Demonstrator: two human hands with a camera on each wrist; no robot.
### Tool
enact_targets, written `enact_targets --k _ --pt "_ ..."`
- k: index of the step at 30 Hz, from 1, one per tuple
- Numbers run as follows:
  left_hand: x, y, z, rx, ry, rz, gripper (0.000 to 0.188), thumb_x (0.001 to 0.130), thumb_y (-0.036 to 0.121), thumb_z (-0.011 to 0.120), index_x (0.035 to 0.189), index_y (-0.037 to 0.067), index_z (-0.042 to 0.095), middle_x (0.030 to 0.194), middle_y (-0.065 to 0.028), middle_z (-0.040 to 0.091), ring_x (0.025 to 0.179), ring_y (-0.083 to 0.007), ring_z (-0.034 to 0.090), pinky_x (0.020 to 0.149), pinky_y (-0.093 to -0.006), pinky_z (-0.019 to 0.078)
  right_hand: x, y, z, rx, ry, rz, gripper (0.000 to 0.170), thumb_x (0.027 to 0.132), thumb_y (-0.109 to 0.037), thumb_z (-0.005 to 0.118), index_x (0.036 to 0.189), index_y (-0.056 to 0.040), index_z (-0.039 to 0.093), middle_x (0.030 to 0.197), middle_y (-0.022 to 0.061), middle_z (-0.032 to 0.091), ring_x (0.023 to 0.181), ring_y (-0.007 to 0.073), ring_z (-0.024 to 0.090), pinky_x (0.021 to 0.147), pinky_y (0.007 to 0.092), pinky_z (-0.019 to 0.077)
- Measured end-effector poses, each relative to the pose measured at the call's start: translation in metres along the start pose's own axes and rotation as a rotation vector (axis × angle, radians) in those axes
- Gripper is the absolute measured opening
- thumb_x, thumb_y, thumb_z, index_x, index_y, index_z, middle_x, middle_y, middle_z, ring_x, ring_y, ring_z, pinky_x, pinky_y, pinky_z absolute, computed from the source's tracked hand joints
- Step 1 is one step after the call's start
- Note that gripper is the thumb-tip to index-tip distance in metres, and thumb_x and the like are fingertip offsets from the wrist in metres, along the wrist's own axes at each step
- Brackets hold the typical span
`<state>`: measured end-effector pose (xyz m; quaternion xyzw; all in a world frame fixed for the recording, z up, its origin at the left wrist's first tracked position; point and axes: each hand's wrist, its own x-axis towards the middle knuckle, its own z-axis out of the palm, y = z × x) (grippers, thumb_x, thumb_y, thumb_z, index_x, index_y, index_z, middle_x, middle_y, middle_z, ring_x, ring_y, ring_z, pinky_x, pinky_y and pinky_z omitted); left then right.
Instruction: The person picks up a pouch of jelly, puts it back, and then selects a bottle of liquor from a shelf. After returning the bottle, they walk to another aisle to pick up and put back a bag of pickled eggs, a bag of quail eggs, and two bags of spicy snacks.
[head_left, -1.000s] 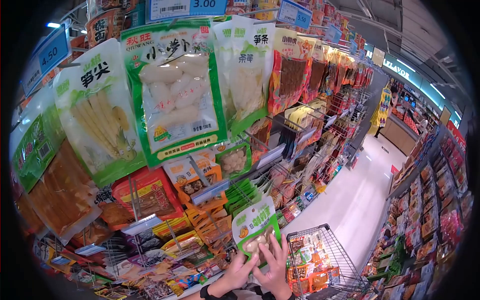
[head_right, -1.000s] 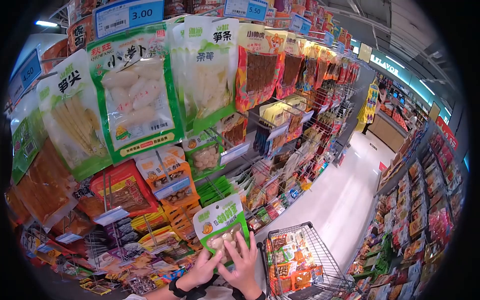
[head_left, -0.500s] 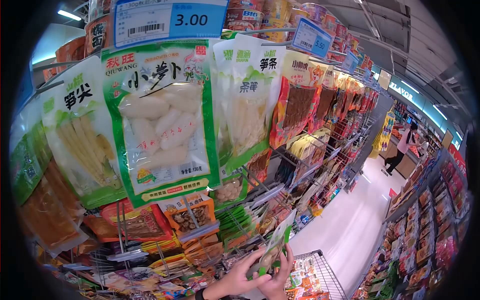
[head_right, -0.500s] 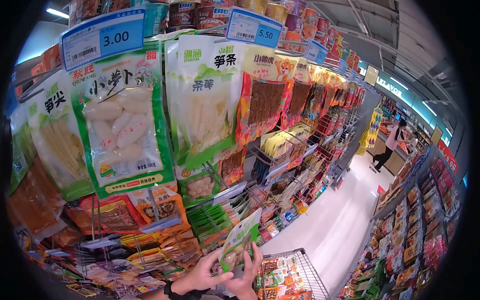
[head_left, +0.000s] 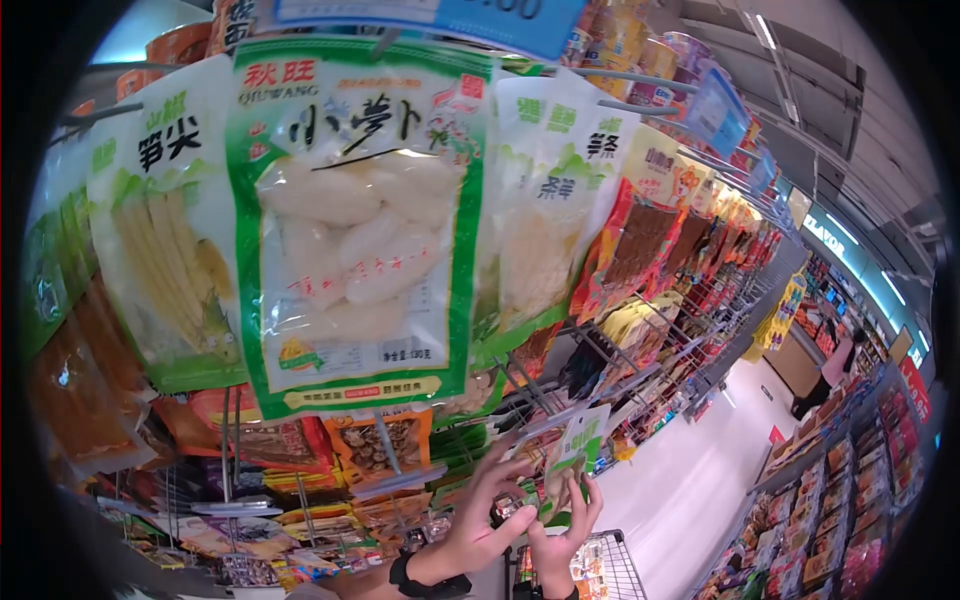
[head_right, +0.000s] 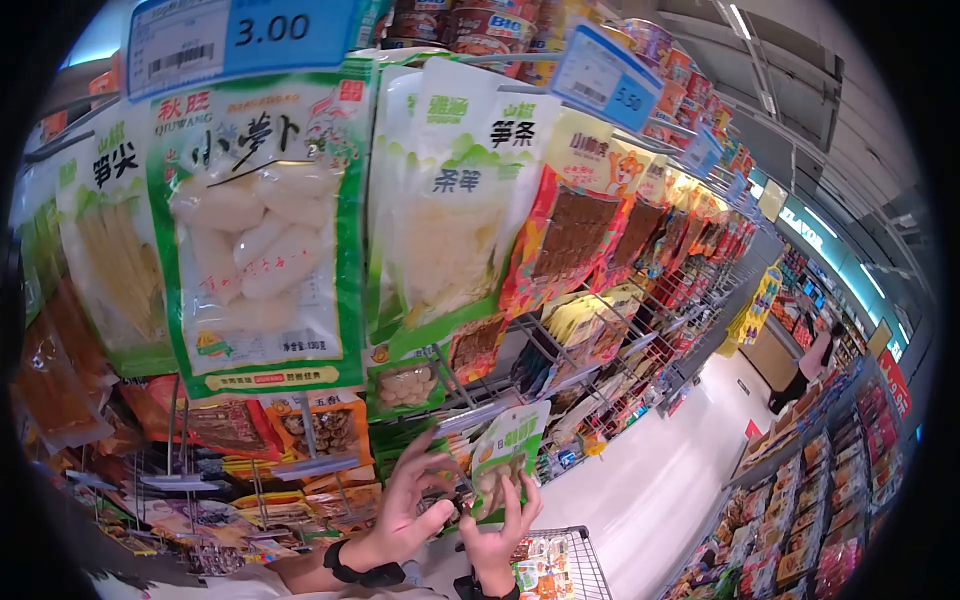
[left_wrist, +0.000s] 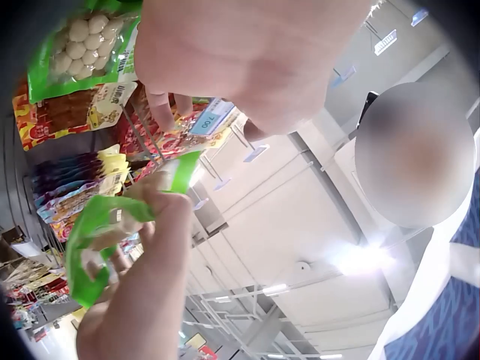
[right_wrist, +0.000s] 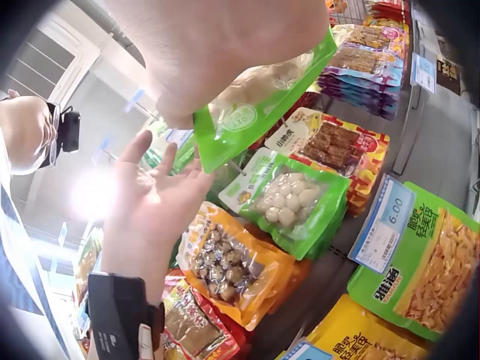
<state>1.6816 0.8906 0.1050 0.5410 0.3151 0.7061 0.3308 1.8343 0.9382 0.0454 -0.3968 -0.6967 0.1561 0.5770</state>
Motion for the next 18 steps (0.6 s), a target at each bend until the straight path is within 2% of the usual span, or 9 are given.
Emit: enact_targets --k 2,4,6,9,12,14,16,17,18 --pt "-0.003 0.002 0.000 -0.005 0.010 0.016 0.055 0.096 0.011 0.066 0.146 0.002 0.044 0.163 -0.0207 0.023 0.131 -0.0249 0.052 0.097 -0.0370 0.0512 0.004 0.003 0.002 -0.112 -0.022 -0.085 0.068 0.068 -0.026 0.080 0.131 -0.0041 0.062 0.140 0.0233 0.048 0.130 0.0433 0.045 0.108 0.0554 0.0395" --pt "-0.005 0.006 -0.001 0.132 -0.103 0.044 0.052 0.096 0.008 0.065 0.144 0.002 0.047 0.163 -0.0200 0.024 0.126 -0.0232 0.055 0.098 -0.0369 0.0509 0.007 0.004 0.004 -0.129 -0.034 -0.134 0.064 0.072 -0.035 0.080 0.127 -0.0054 0.065 0.140 0.0229 0.049 0.129 0.0451 0.044 0.107 0.0582 0.0382" --pt "-0.004 0.014 0.004 0.176 -0.088 0.094 0.050 0.094 0.005 0.066 0.142 0.001 0.051 0.162 -0.0213 0.027 0.118 -0.0211 0.060 0.098 -0.0367 0.0509 0.007 0.006 0.004 -0.214 -0.064 -0.236 0.062 0.075 -0.043 0.079 0.124 -0.0081 0.067 0.140 0.0226 0.049 0.129 0.0473 0.043 0.106 0.0609 0.0366" --pt "-0.004 0.024 0.007 0.131 -0.118 0.094 0.049 0.093 0.007 0.069 0.140 0.000 0.055 0.162 -0.0254 0.029 0.106 -0.0201 0.066 0.099 -0.0368 0.0513 0.010 0.003 0.007 -0.226 -0.064 -0.283 0.057 0.075 -0.044 0.080 0.120 -0.0099 0.069 0.140 0.0217 0.050 0.130 0.0488 0.041 0.106 0.0620 0.0363" --pt "-0.004 0.026 0.008 0.164 -0.118 0.123 0.050 0.092 0.008 0.070 0.140 0.000 0.055 0.162 -0.0260 0.030 0.105 -0.0199 0.066 0.099 -0.0365 0.0515 0.014 -0.004 0.012 -0.243 -0.058 -0.323 0.055 0.074 -0.043 0.081 0.117 -0.0092 0.070 0.139 0.0207 0.050 0.130 0.0485 0.041 0.106 0.0620 0.0371" --pt "-0.003 0.028 0.007 0.161 -0.120 0.123 0.051 0.092 0.008 0.071 0.140 0.001 0.056 0.162 -0.0268 0.029 0.112 -0.0224 0.064 0.099 -0.0376 0.0521 0.016 -0.002 0.016 -0.277 -0.063 -0.315 0.056 0.074 -0.042 0.081 0.118 -0.0092 0.070 0.139 0.0205 0.050 0.129 0.0483 0.042 0.104 0.0620 0.0381" --pt "-0.003 0.032 0.008 0.141 -0.115 0.133 0.051 0.093 0.011 0.071 0.141 0.002 0.056 0.163 -0.0290 0.027 0.129 -0.0293 0.057 0.101 -0.0399 0.0516 0.018 -0.002 0.020 -0.261 -0.044 -0.333 0.055 0.075 -0.041 0.081 0.118 -0.0095 0.070 0.139 0.0205 0.050 0.129 0.0479 0.042 0.103 0.0615 0.0387" --pt "-0.005 0.035 0.008 0.141 -0.114 0.133 0.051 0.093 0.011 0.071 0.141 0.002 0.056 0.163 -0.0290 0.027 0.129 -0.0293 0.057 0.101 -0.0399 0.0516 0.019 -0.003 0.021 -0.249 -0.025 -0.347 0.053 0.076 -0.040 0.080 0.119 -0.0097 0.071 0.139 0.0206 0.050 0.128 0.0474 0.043 0.103 0.0611 0.0393" --pt "-0.006 0.038 0.008 0.159 -0.131 0.126 0.051 0.093 0.013 0.071 0.141 0.003 0.057 0.163 -0.0302 0.026 0.137 -0.0325 0.050 0.103 -0.0411 0.0506 0.020 -0.006 0.021 -0.248 -0.026 -0.348 0.053 0.076 -0.040 0.080 0.119 -0.0097 0.071 0.139 0.0206 0.050 0.128 0.0474 0.043 0.103 0.0611 0.0393"
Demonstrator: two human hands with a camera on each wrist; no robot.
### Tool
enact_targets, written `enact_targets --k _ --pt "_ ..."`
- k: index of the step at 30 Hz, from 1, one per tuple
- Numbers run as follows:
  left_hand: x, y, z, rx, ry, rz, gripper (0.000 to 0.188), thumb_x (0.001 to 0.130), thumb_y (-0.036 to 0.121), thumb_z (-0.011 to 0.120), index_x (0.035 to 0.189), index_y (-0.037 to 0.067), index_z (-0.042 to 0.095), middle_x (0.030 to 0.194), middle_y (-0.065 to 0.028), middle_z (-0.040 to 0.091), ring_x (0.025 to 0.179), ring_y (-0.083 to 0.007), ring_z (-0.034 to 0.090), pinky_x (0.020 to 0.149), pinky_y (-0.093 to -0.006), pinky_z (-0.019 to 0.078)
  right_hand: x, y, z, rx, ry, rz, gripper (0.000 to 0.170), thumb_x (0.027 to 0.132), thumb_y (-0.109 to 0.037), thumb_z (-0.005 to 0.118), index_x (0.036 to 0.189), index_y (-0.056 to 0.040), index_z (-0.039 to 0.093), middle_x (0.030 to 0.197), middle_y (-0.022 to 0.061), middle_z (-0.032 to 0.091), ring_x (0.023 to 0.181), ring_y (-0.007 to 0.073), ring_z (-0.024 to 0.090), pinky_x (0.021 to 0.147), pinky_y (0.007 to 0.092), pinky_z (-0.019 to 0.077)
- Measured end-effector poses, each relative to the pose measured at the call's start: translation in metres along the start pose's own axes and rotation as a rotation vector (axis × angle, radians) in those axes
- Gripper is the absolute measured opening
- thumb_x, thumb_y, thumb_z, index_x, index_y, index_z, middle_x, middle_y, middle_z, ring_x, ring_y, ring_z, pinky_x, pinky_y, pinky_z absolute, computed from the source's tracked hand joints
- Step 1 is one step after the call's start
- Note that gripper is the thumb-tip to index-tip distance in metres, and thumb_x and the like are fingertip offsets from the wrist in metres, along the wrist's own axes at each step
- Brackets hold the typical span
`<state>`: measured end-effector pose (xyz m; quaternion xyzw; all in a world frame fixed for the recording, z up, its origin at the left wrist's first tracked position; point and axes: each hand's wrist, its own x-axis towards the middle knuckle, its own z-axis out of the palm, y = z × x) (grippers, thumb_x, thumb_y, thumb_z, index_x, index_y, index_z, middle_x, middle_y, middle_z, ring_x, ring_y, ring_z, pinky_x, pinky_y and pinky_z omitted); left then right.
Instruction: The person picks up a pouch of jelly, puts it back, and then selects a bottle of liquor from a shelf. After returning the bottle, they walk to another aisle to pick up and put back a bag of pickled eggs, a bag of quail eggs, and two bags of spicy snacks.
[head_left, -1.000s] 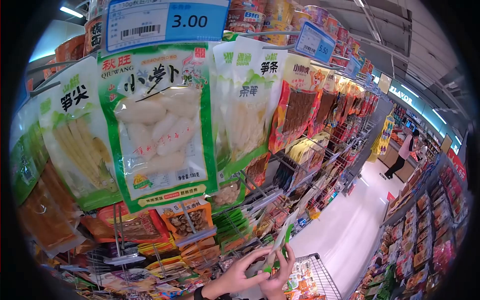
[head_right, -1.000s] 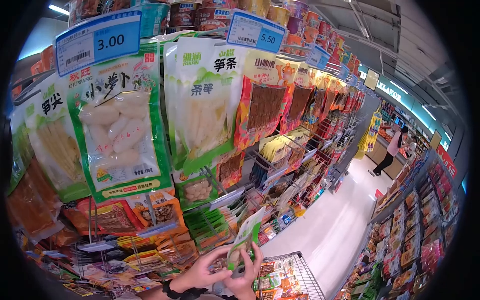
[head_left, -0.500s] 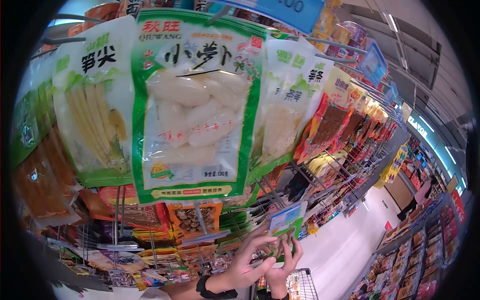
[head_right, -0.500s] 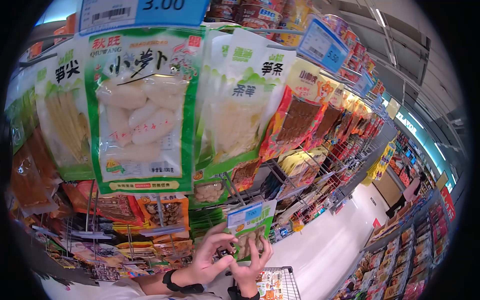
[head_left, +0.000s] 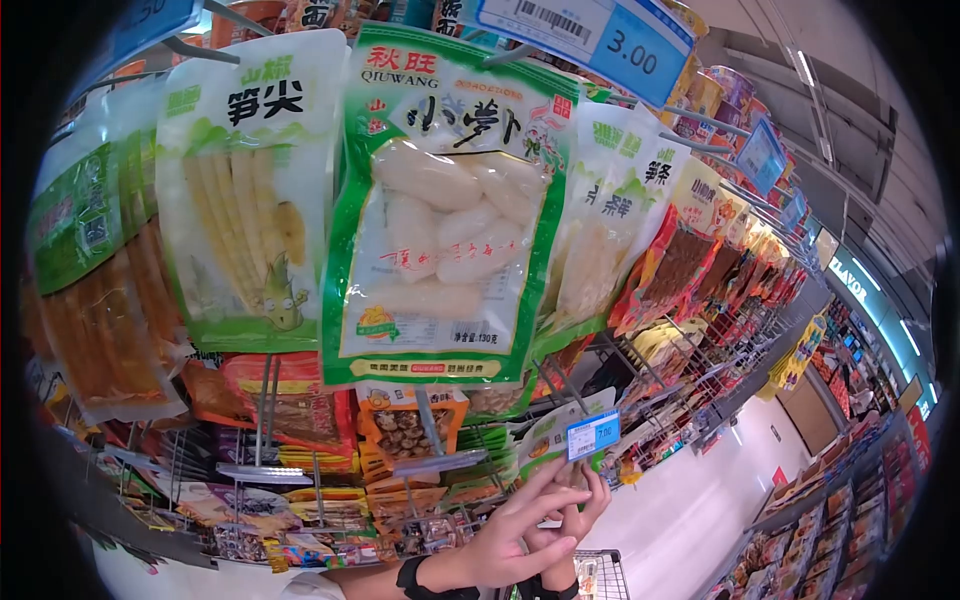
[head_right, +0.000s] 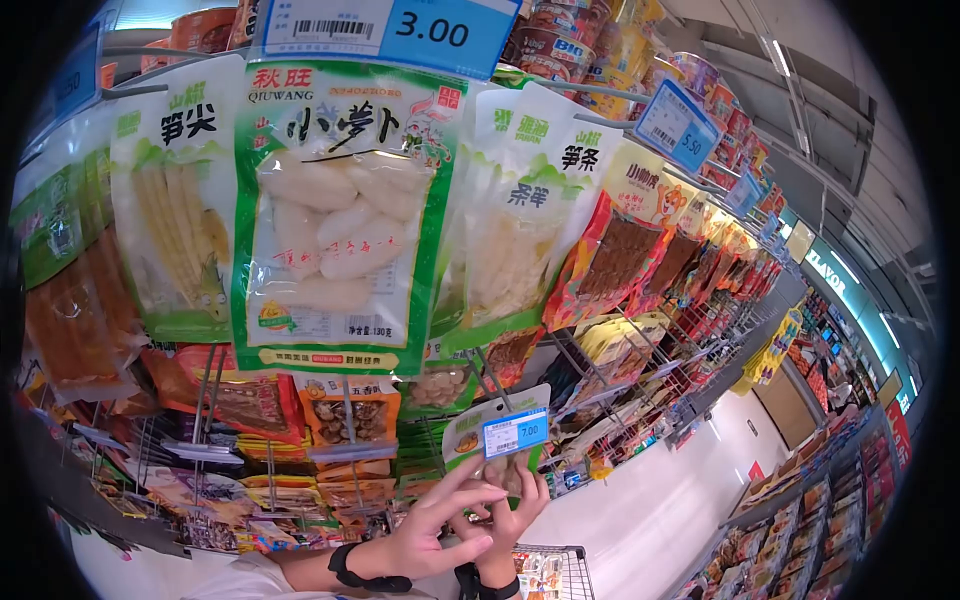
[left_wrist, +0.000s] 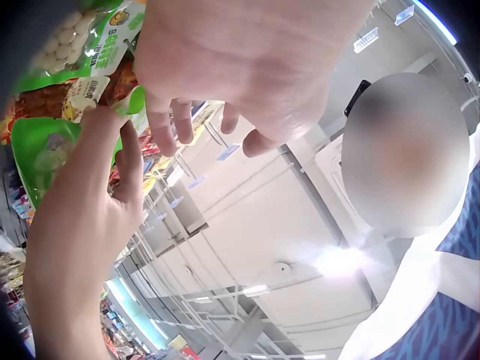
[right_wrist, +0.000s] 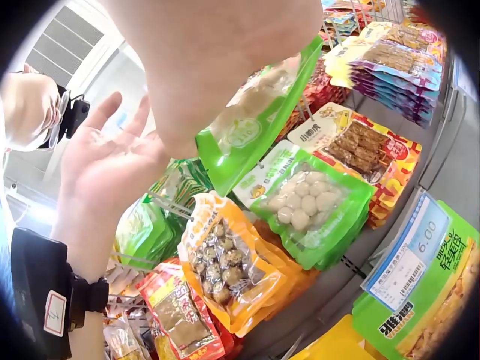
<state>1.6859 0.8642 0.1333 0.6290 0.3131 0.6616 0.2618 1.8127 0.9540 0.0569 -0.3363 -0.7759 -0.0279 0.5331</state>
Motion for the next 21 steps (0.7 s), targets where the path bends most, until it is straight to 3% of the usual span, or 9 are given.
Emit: enact_targets --k 1,7,10,18,20,21 --pt "-0.001 0.002 -0.001 0.018 -0.017 -0.006 0.051 0.094 0.016 0.071 0.142 0.003 0.057 0.163 -0.0313 0.025 0.144 -0.0358 0.044 0.104 -0.0423 0.0497 0.002 -0.002 -0.001 0.007 0.002 -0.010 0.051 0.076 -0.039 0.079 0.118 -0.0101 0.071 0.139 0.0208 0.051 0.128 0.0471 0.043 0.102 0.0605 0.0395" --pt "-0.002 0.010 -0.005 0.059 -0.038 -0.031 0.052 0.095 0.020 0.072 0.143 0.005 0.058 0.164 -0.0331 0.021 0.151 -0.0393 0.034 0.106 -0.0430 0.0479 0.008 -0.013 0.001 -0.004 0.028 -0.051 0.045 0.078 -0.036 0.077 0.115 -0.0111 0.073 0.137 0.0213 0.052 0.126 0.0468 0.044 0.102 0.0595 0.0397" --pt "-0.004 0.010 -0.008 0.161 -0.057 -0.008 0.053 0.095 0.020 0.072 0.144 0.005 0.057 0.165 -0.0319 0.020 0.151 -0.0401 0.033 0.108 -0.0437 0.0465 0.009 -0.018 0.001 -0.037 0.023 -0.036 0.043 0.079 -0.035 0.077 0.115 -0.0113 0.074 0.137 0.0213 0.052 0.126 0.0469 0.044 0.103 0.0596 0.0394" --pt "-0.015 0.020 -0.007 0.114 -0.067 -0.086 0.052 0.096 0.024 0.071 0.144 0.009 0.058 0.167 -0.0253 0.022 0.151 -0.0401 0.035 0.113 -0.0462 0.0420 0.001 -0.017 0.007 -0.040 0.042 0.018 0.043 0.082 -0.030 0.074 0.121 -0.0134 0.076 0.140 0.0190 0.053 0.128 0.0456 0.044 0.106 0.0592 0.0376" --pt "-0.019 0.022 -0.008 0.138 -0.075 -0.088 0.052 0.096 0.025 0.070 0.144 0.010 0.058 0.167 -0.0247 0.022 0.151 -0.0398 0.034 0.113 -0.0463 0.0417 0.007 -0.021 0.006 -0.016 -0.026 0.078 0.042 0.082 -0.029 0.074 0.122 -0.0153 0.076 0.141 0.0174 0.053 0.128 0.0460 0.045 0.106 0.0588 0.0374" --pt "-0.020 0.024 -0.008 0.178 -0.078 -0.081 0.052 0.095 0.025 0.071 0.143 0.010 0.059 0.167 -0.0245 0.023 0.148 -0.0384 0.039 0.112 -0.0455 0.0428 0.011 -0.023 0.006 -0.016 -0.026 0.082 0.042 0.082 -0.029 0.074 0.122 -0.0153 0.076 0.141 0.0174 0.053 0.128 0.0460 0.045 0.106 0.0588 0.0374"
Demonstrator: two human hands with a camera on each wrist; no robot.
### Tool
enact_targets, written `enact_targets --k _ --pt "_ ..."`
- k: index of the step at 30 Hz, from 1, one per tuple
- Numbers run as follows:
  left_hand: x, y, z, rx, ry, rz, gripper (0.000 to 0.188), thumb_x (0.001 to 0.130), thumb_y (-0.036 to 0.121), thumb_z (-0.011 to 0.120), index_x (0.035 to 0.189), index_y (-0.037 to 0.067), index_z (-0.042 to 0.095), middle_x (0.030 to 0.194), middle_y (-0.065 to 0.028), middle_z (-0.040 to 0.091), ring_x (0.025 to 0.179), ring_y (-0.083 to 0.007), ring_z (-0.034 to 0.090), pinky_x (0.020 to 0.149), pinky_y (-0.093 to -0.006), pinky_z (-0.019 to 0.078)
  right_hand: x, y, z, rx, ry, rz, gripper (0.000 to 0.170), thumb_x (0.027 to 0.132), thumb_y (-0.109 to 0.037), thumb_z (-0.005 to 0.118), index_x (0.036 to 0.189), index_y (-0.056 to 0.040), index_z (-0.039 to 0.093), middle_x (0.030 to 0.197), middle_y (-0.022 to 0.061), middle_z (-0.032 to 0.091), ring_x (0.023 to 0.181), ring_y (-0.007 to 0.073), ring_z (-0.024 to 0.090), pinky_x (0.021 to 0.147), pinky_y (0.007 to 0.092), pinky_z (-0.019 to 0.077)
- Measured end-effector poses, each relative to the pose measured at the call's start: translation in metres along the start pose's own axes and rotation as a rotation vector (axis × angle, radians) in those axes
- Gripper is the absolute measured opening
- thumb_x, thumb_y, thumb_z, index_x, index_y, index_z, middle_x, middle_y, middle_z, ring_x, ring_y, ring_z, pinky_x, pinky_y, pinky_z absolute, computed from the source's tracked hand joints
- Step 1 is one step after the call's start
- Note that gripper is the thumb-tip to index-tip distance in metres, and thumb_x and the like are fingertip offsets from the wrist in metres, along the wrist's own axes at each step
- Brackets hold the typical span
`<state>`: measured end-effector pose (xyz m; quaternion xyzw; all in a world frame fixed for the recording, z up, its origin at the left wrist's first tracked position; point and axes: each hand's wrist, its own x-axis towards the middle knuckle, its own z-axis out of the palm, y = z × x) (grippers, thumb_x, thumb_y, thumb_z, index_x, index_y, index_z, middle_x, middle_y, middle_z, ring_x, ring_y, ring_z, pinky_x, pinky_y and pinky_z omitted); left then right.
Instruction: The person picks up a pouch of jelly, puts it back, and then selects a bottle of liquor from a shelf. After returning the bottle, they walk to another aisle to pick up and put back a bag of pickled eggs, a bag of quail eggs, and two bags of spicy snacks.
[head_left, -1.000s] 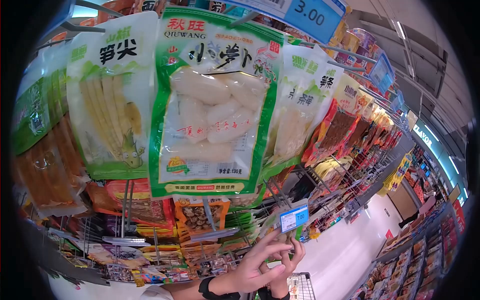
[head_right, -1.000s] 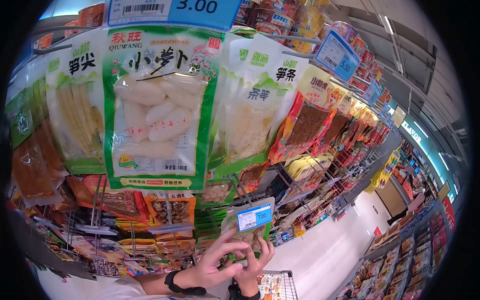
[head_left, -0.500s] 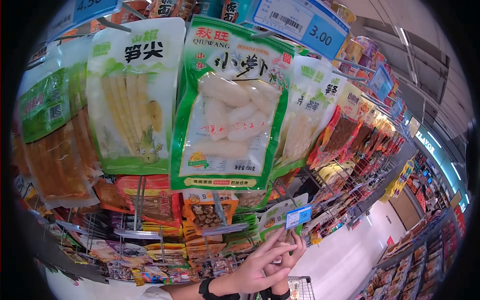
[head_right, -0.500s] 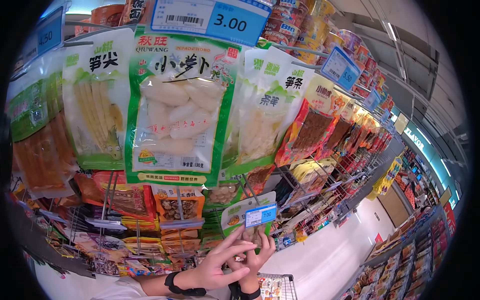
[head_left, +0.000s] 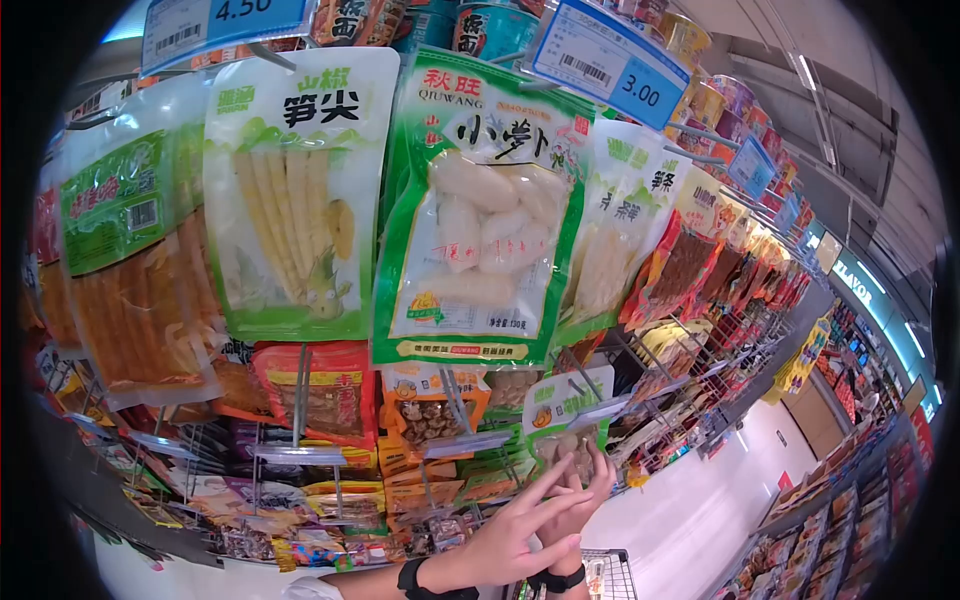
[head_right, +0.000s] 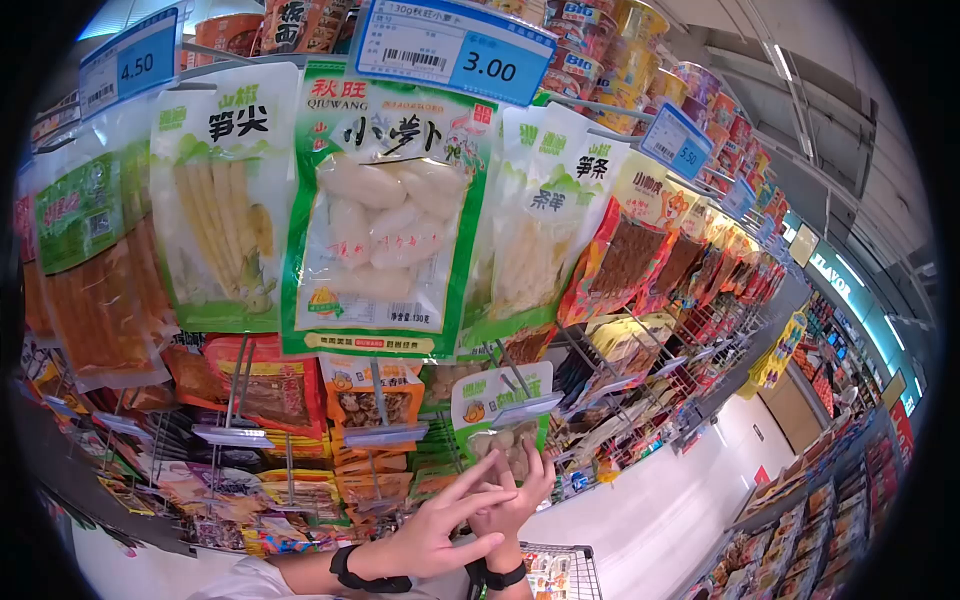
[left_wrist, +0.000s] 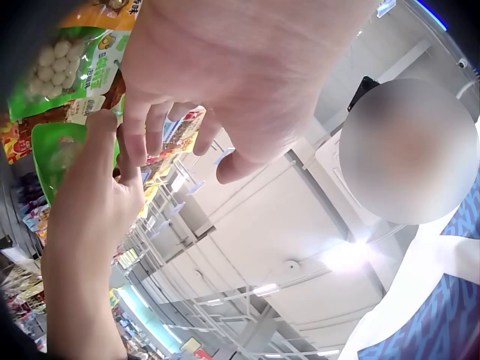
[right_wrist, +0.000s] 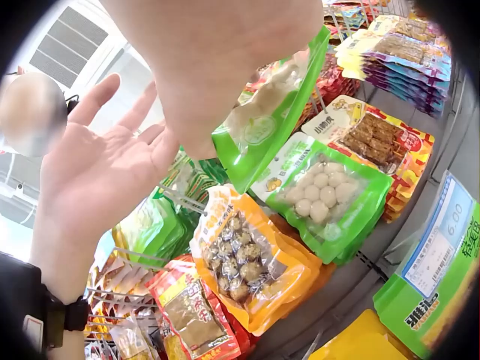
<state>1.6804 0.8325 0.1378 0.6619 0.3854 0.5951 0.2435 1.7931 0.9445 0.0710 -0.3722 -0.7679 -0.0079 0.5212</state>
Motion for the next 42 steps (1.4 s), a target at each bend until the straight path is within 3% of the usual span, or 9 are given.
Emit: enact_targets --k 12,17,18,22,25,27,31,36,42 --pt "-0.026 0.006 -0.003 0.062 0.030 -0.097 0.051 0.092 0.020 0.075 0.141 0.010 0.061 0.160 -0.0200 0.034 0.123 -0.0263 0.060 0.100 -0.0382 0.0510 0.042 -0.005 0.058 -0.044 -0.212 -0.120 0.087 0.077 -0.043 0.084 0.152 -0.0171 0.049 0.149 0.0233 0.044 0.138 0.0545 0.037 0.108 0.0646 0.0352" --pt "-0.037 -0.001 -0.013 0.155 0.015 -0.209 0.045 0.092 0.018 0.074 0.135 0.008 0.064 0.149 -0.0184 0.052 0.124 -0.0297 0.062 0.098 -0.0385 0.0528 0.007 0.009 0.038 -0.050 -0.279 0.010 0.079 0.080 -0.039 0.081 0.149 -0.0152 0.051 0.150 0.0231 0.044 0.137 0.0525 0.037 0.112 0.0642 0.0315" --pt "-0.037 0.001 -0.015 0.155 0.029 -0.241 0.038 0.093 0.017 0.073 0.128 0.005 0.067 0.133 -0.0173 0.065 0.119 -0.0306 0.066 0.097 -0.0386 0.0537 -0.005 0.017 0.032 -0.017 -0.283 0.021 0.074 0.081 -0.036 0.080 0.147 -0.0141 0.053 0.149 0.0237 0.045 0.137 0.0522 0.038 0.112 0.0633 0.0318" --pt "-0.041 -0.015 -0.017 0.257 -0.045 -0.176 0.034 0.094 0.019 0.071 0.127 0.011 0.067 0.118 -0.0137 0.072 0.103 -0.0312 0.071 0.085 -0.0370 0.0571 -0.056 0.052 0.005 0.066 -0.319 0.165 0.059 0.083 -0.025 0.078 0.137 -0.0092 0.059 0.146 0.0248 0.047 0.136 0.0496 0.040 0.113 0.0572 0.0340" --pt "-0.042 -0.027 -0.018 0.419 -0.255 -0.176 0.032 0.094 0.020 0.071 0.124 0.009 0.068 0.118 -0.0120 0.072 0.100 -0.0324 0.071 0.084 -0.0375 0.0570 -0.103 0.083 -0.022 0.087 -0.346 0.331 0.056 0.082 -0.024 0.077 0.133 -0.0066 0.061 0.145 0.0244 0.048 0.134 0.0464 0.045 0.112 0.0523 0.0385" --pt "-0.046 -0.035 -0.013 0.388 -0.332 -0.228 0.028 0.093 0.018 0.072 0.120 0.008 0.070 0.117 -0.0113 0.073 0.100 -0.0328 0.071 0.085 -0.0383 0.0566 -0.140 0.099 -0.050 0.033 -0.598 0.423 0.056 0.081 -0.025 0.076 0.132 -0.0067 0.061 0.143 0.0249 0.050 0.132 0.0447 0.048 0.112 0.0495 0.0412" --pt "-0.053 -0.046 0.000 0.409 -0.313 -0.370 0.023 0.088 0.008 0.074 0.110 0.005 0.072 0.104 -0.0134 0.072 0.092 -0.0322 0.071 0.081 -0.0382 0.0558 -0.221 0.125 -0.093 -0.067 -0.828 0.484 0.054 0.084 -0.032 0.074 0.131 -0.0096 0.061 0.132 0.0185 0.059 0.118 0.0405 0.060 0.101 0.0472 0.0496" --pt "-0.054 -0.070 0.023 0.363 -0.412 -0.344 0.028 0.084 -0.009 0.064 0.106 0.006 0.071 0.119 -0.0131 0.068 0.096 -0.0323 0.069 0.077 -0.0376 0.0559 -0.300 0.126 -0.118 -0.178 -1.075 0.717 0.059 0.086 -0.041 0.071 0.136 -0.0108 0.060 0.119 0.0185 0.066 0.108 0.0380 0.066 0.090 0.0475 0.0548" --pt "-0.031 -0.090 0.049 0.353 -0.761 -0.314 0.030 0.088 0.002 0.068 0.118 0.004 0.069 0.122 -0.0135 0.068 0.098 -0.0321 0.069 0.087 -0.0389 0.0537 -0.315 0.109 -0.128 -0.125 -0.872 0.896 0.058 0.087 -0.041 0.071 0.136 -0.0120 0.060 0.118 0.0180 0.066 0.105 0.0372 0.067 0.090 0.0465 0.0546"
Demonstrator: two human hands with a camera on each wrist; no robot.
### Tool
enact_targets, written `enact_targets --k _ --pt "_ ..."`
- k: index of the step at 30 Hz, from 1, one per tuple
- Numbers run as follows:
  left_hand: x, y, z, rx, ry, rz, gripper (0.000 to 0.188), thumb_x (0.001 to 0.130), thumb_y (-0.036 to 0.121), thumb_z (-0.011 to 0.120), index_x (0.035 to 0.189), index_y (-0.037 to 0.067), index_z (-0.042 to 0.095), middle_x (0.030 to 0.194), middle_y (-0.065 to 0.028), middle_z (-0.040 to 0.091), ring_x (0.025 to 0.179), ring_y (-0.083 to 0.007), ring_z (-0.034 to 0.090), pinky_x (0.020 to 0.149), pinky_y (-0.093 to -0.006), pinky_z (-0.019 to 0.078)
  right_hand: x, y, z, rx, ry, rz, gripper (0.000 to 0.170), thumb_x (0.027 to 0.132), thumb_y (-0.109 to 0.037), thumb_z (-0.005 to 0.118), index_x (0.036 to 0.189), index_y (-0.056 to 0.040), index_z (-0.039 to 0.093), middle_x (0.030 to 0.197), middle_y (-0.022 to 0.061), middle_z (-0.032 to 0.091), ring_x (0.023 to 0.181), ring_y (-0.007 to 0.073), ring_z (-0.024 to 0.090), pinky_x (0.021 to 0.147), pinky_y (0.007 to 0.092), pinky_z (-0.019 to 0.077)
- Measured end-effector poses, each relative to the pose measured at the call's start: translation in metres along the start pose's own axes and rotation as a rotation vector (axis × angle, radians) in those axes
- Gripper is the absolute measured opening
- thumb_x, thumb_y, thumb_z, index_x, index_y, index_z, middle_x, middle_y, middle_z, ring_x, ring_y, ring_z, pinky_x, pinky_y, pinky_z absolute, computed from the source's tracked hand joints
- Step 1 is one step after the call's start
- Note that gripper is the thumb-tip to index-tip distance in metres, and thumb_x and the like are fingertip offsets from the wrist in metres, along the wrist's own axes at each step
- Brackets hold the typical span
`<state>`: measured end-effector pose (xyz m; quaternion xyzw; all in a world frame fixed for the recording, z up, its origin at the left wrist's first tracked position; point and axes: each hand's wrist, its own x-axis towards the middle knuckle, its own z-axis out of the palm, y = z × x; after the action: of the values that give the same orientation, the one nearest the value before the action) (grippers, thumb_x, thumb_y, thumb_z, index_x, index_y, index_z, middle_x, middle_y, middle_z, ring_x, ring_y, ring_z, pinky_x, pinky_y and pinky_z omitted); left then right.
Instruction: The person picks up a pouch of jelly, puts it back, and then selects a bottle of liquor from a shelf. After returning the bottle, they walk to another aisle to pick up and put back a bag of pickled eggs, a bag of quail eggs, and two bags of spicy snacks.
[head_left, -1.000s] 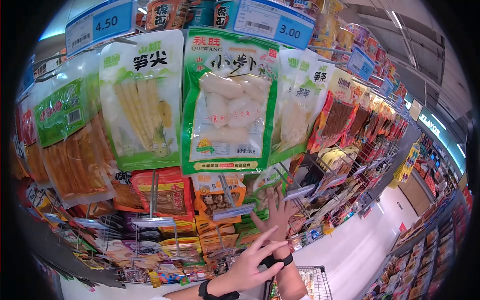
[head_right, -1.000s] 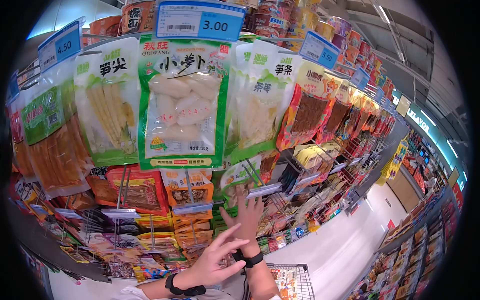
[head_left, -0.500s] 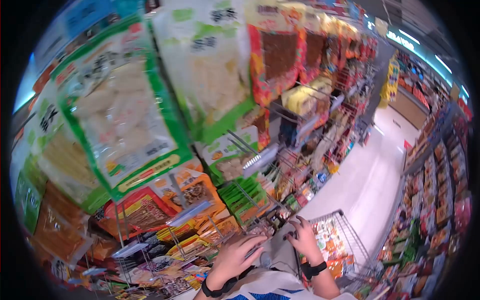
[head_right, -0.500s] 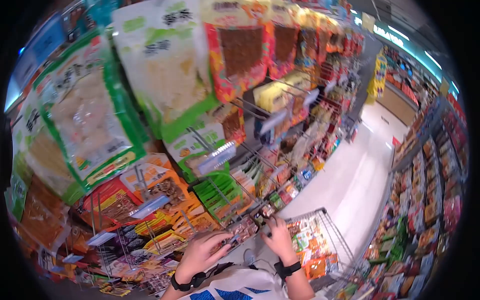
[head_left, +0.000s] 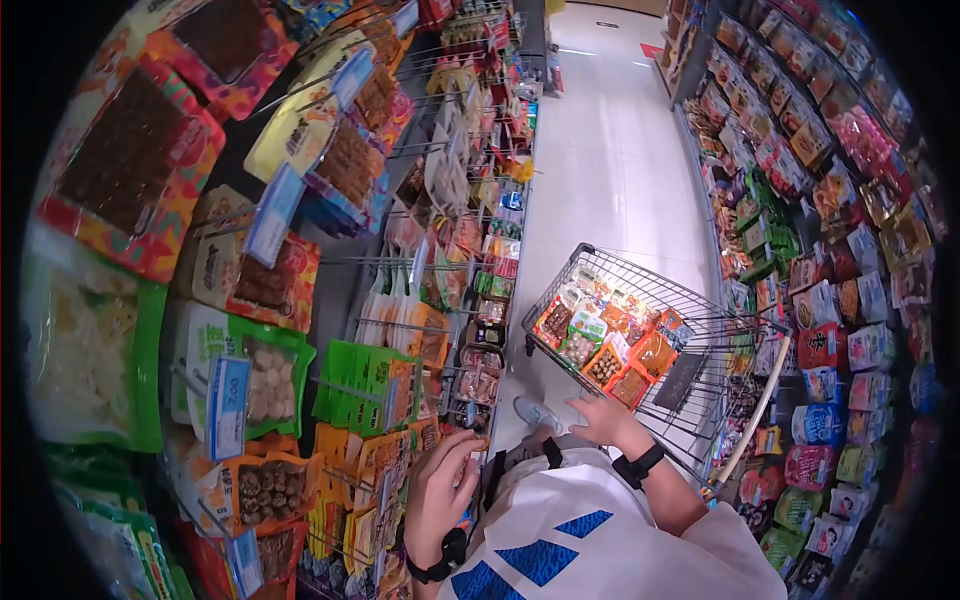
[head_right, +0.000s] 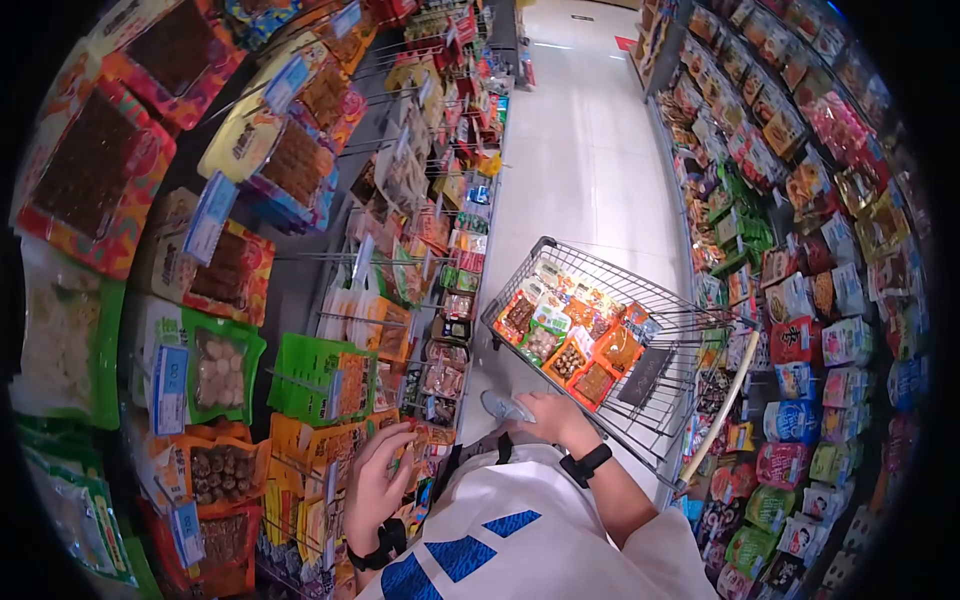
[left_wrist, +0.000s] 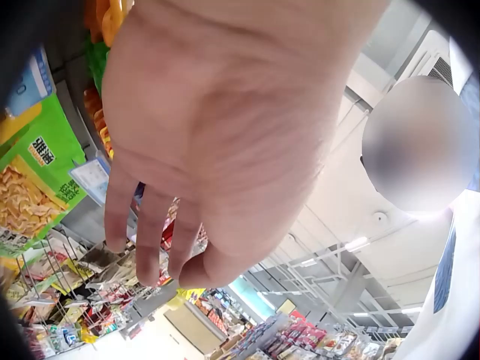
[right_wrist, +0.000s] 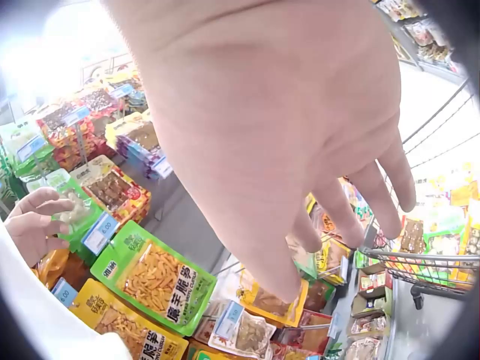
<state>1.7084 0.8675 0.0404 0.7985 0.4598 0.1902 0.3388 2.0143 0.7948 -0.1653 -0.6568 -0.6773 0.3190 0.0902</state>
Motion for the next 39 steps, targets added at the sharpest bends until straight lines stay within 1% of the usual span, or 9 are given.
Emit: enact_targets --k 13,18,23,28,31,34,37,38,39 --pt "0.078 -0.030 0.025 -0.005 -0.210 0.029 0.038 0.093 0.015 0.069 0.129 0.004 0.063 0.134 -0.0161 0.062 0.115 -0.0387 0.063 0.098 -0.0455 0.0503 0.007 0.034 -0.004 0.015 -0.076 0.193 0.054 0.090 -0.038 0.070 0.136 -0.0117 0.059 0.120 0.0172 0.066 0.105 0.0379 0.067 0.090 0.0465 0.0555" --pt "0.101 -0.056 0.039 -0.006 -0.339 -0.105 0.050 0.096 0.027 0.067 0.140 0.006 0.055 0.149 -0.0153 0.052 0.129 -0.0408 0.056 0.105 -0.0464 0.0463 0.033 0.049 -0.010 0.088 -0.056 0.227 0.055 0.091 -0.038 0.069 0.137 -0.0105 0.058 0.124 0.0204 0.067 0.108 0.0387 0.067 0.093 0.0473 0.0550" --pt "0.106 -0.084 0.056 0.035 -0.359 -0.107 0.055 0.095 0.026 0.068 0.142 0.004 0.051 0.142 -0.0201 0.056 0.125 -0.0420 0.058 0.103 -0.0442 0.0477 0.041 0.092 0.017 0.251 -0.010 0.195 0.056 0.092 -0.039 0.067 0.137 -0.0080 0.058 0.126 0.0212 0.067 0.111 0.0394 0.066 0.096 0.0471 0.0536" --pt "0.097 -0.103 0.059 0.078 -0.316 -0.220 0.060 0.092 0.032 0.071 0.142 0.004 0.052 0.133 -0.0219 0.062 0.119 -0.0440 0.060 0.100 -0.0481 0.0487 0.039 0.080 -0.038 0.237 -0.103 0.359 0.058 0.092 -0.040 0.069 0.136 -0.0042 0.059 0.122 0.0240 0.068 0.108 0.0404 0.067 0.094 0.0453 0.0538" --pt "0.094 -0.109 0.061 0.128 -0.332 -0.299 0.060 0.093 0.034 0.069 0.141 0.003 0.053 0.133 -0.0237 0.062 0.121 -0.0441 0.059 0.100 -0.0484 0.0484 0.045 0.119 -0.018 0.277 0.060 0.396 0.055 0.092 -0.035 0.071 0.135 -0.0029 0.059 0.114 0.0216 0.071 0.102 0.0342 0.071 0.089 0.0412 0.0552" --pt "0.084 -0.124 0.074 0.109 -0.318 -0.319 0.059 0.094 0.034 0.069 0.141 0.002 0.054 0.133 -0.0240 0.062 0.121 -0.0438 0.059 0.100 -0.0482 0.0484 0.050 0.184 0.039 0.768 0.280 0.510 0.046 0.092 -0.024 0.072 0.130 0.0000 0.062 0.105 0.0115 0.072 0.097 0.0188 0.069 0.083 0.0332 0.0553" --pt "0.067 -0.127 0.090 0.157 -0.272 -0.299 0.059 0.094 0.035 0.069 0.139 -0.001 0.055 0.131 -0.0252 0.063 0.120 -0.0426 0.061 0.101 -0.0463 0.0483 0.043 0.209 0.052 0.748 0.187 0.674 0.046 0.090 -0.026 0.073 0.127 -0.0004 0.063 0.108 0.0144 0.072 0.097 0.0235 0.070 0.086 0.0355 0.0553" --pt "0.061 -0.124 0.095 0.137 -0.295 -0.350 0.058 0.094 0.033 0.069 0.138 -0.001 0.055 0.128 -0.0256 0.064 0.118 -0.0431 0.062 0.100 -0.0462 0.0486 0.039 0.214 0.054 0.564 0.104 0.741 0.042 0.089 -0.023 0.070 0.124 -0.0007 0.064 0.115 0.0193 0.071 0.101 0.0321 0.071 0.090 0.0408 0.0560" --pt "0.058 -0.122 0.101 0.115 -0.313 -0.398 0.057 0.094 0.031 0.070 0.138 -0.002 0.055 0.126 -0.0259 0.064 0.116 -0.0437 0.063 0.099 -0.0460 0.0490 0.040 0.221 0.064 0.568 0.096 0.739 0.042 0.089 -0.023 0.070 0.124 -0.0007 0.064 0.115 0.0193 0.071 0.101 0.0321 0.071 0.090 0.0408 0.0560"
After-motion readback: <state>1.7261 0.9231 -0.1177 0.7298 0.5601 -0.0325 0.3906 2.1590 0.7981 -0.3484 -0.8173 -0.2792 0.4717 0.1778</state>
